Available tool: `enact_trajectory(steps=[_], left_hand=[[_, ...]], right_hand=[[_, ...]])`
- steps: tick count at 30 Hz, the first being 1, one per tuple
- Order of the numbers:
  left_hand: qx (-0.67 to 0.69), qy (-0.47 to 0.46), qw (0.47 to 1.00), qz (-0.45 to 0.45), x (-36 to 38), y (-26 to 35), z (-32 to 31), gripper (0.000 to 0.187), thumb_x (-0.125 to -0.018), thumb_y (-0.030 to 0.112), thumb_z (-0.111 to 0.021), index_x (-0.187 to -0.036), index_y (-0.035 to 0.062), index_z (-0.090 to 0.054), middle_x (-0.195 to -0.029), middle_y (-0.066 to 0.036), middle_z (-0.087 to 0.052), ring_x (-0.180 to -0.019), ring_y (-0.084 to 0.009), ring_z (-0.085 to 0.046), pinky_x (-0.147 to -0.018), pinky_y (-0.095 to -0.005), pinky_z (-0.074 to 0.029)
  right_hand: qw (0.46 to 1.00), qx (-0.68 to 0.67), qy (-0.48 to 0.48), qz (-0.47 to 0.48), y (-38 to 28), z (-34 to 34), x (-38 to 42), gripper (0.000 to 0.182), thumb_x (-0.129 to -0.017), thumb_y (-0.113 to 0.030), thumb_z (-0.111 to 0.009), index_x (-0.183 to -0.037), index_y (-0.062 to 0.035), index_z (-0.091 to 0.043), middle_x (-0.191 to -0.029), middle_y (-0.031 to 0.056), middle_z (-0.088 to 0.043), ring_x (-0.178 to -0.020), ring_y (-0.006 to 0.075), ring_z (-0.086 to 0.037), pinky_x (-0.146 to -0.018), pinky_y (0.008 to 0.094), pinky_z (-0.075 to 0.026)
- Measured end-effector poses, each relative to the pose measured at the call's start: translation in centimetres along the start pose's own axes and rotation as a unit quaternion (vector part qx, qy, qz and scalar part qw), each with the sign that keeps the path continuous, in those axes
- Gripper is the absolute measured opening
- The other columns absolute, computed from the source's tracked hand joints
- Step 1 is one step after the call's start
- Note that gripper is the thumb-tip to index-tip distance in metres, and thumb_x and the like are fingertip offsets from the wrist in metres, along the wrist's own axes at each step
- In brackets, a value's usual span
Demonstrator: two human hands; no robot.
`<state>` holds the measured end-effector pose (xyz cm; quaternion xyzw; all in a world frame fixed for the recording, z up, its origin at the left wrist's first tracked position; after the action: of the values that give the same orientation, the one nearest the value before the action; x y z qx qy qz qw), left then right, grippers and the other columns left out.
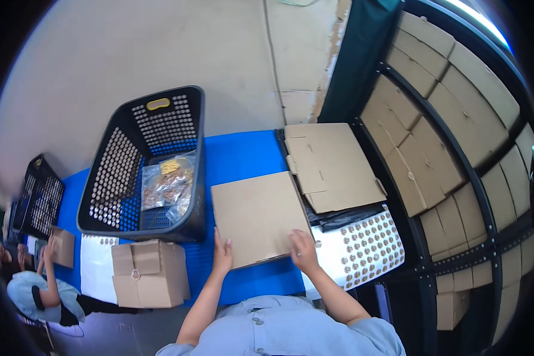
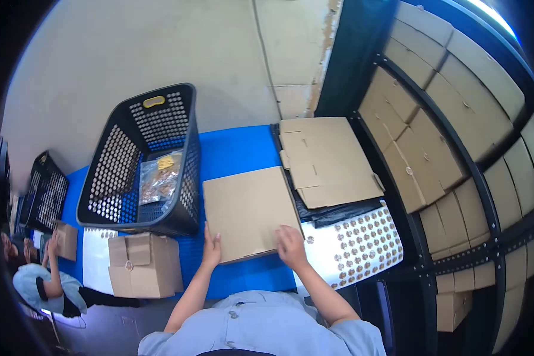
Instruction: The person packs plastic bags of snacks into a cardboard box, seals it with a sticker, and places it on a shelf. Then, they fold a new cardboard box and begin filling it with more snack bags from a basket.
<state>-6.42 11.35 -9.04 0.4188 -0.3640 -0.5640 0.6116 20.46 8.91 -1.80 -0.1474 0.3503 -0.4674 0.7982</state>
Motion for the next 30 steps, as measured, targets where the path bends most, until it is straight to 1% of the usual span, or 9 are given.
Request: enact_trajectory(steps=[2, 4, 8, 10, 16, 24, 27, 28, 30], left_hand=[[-0.024, 0.034, 0.999, 0.009, 0.3, 0.1, 0.5, 0.064, -0.098, 0.021, -0.045, -0.149, 0.0070, -0.009, -0.147, -0.026, -0.028, -0.135, -0.0366, -0.032, -0.110, -0.0383, -0.028], [-0.018, 0.030, 0.999, -0.003, 0.3, 0.4, 0.2, 0.061, -0.099, 0.022, -0.043, -0.149, 0.0078, -0.012, -0.146, -0.026, -0.030, -0.135, -0.0375, -0.033, -0.110, -0.0394, -0.029], [-0.037, 0.037, 0.999, -0.014, 0.4, 0.4, 0.4, 0.060, -0.099, 0.020, -0.043, -0.149, 0.0073, -0.013, -0.147, -0.025, -0.030, -0.135, -0.0371, -0.032, -0.110, -0.0391, -0.028], [-0.049, 0.048, 0.998, -0.014, 0.3, 0.5, 0.5, 0.059, -0.099, 0.019, -0.043, -0.149, 0.0071, -0.013, -0.147, -0.025, -0.030, -0.135, -0.0369, -0.033, -0.110, -0.0392, -0.028], [-0.008, 0.037, 0.999, -0.026, 0.2, 0.0, 0.3, 0.058, -0.099, 0.017, -0.043, -0.149, 0.0080, -0.014, -0.146, -0.024, -0.032, -0.133, -0.0352, -0.035, -0.108, -0.0388, -0.030], [0.005, 0.038, 0.999, 0.004, 0.3, 0.3, 0.3, 0.057, -0.098, 0.016, -0.043, -0.149, 0.0086, -0.015, -0.145, -0.024, -0.034, -0.131, -0.0353, -0.038, -0.108, -0.0391, -0.031], [-0.050, 0.057, 0.997, -0.017, 0.3, 0.5, 0.7, 0.059, -0.097, 0.016, -0.045, -0.148, 0.0092, -0.017, -0.145, -0.023, -0.033, -0.134, -0.0358, -0.034, -0.109, -0.0400, -0.029], [-0.109, 0.078, 0.990, -0.044, 0.3, 1.0, 0.9, 0.060, -0.096, 0.015, -0.047, -0.148, 0.0097, -0.017, -0.145, -0.023, -0.033, -0.135, -0.0361, -0.032, -0.110, -0.0407, -0.027], [-0.127, 0.105, 0.983, -0.080, 1.0, 4.0, 1.3, 0.059, -0.094, 0.013, -0.049, -0.147, 0.0094, -0.022, -0.144, -0.022, -0.034, -0.135, -0.0360, -0.031, -0.111, -0.0412, -0.026]], right_hand=[[0.973, 0.036, 0.193, -0.123, 4.3, 3.9, 3.5, 0.035, -0.082, -0.001, -0.057, -0.117, -0.0036, -0.057, -0.114, 0.0184, -0.053, -0.112, 0.0347, -0.048, -0.099, 0.0423, -0.037], [0.939, 0.109, 0.249, -0.212, 6.5, 7.5, 6.6, 0.031, -0.082, 0.001, -0.056, -0.113, -0.0008, -0.057, -0.104, 0.0181, -0.053, -0.103, 0.0351, -0.049, -0.092, 0.0432, -0.039], [0.899, 0.176, 0.210, -0.343, 11.7, 8.8, 15.2, 0.022, -0.083, -0.002, -0.057, -0.104, 0.0036, -0.060, -0.101, 0.0202, -0.055, -0.099, 0.0357, -0.052, -0.088, 0.0424, -0.042], [0.898, 0.188, 0.164, -0.363, 11.9, 8.5, 17.3, 0.017, -0.083, -0.006, -0.061, -0.097, 0.0039, -0.065, -0.099, 0.0195, -0.060, -0.097, 0.0349, -0.055, -0.086, 0.0412, -0.045], [0.904, 0.215, 0.176, -0.326, 12.3, 7.8, 18.7, 0.016, -0.084, -0.010, -0.065, -0.094, 0.0020, -0.069, -0.093, 0.0154, -0.064, -0.091, 0.0305, -0.059, -0.080, 0.0378, -0.049], [0.894, 0.261, 0.131, -0.340, 12.4, 8.1, 17.9, 0.012, -0.080, -0.005, -0.064, -0.088, 0.0047, -0.066, -0.089, 0.0170, -0.064, -0.086, 0.0291, -0.062, -0.075, 0.0361, -0.052], [0.810, 0.035, 0.360, -0.462, 14.4, 9.4, 20.3, 0.010, -0.082, 0.000, -0.060, -0.089, 0.0064, -0.062, -0.089, 0.0133, -0.063, -0.079, 0.0204, -0.064, -0.068, 0.0305, -0.057], [0.811, 0.034, 0.359, -0.460, 14.6, 9.4, 20.0, 0.010, -0.082, 0.000, -0.060, -0.089, 0.0064, -0.062, -0.089, 0.0133, -0.063, -0.079, 0.0204, -0.064, -0.068, 0.0305, -0.057], [0.749, -0.197, 0.446, -0.449, 15.8, 8.6, 19.9, 0.012, -0.086, -0.002, -0.059, -0.095, 0.0060, -0.060, -0.093, 0.0124, -0.062, -0.083, 0.0204, -0.064, -0.075, 0.0335, -0.059]])
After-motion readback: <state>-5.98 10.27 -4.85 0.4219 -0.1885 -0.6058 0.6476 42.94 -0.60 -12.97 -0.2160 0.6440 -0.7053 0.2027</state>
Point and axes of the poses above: each hand's wrist, its own x-axis away from the middle knuckle, its own z-axis out of the back of the hand, y = z × x, the point moved 7 cm from there along -x, towards the middle knuckle
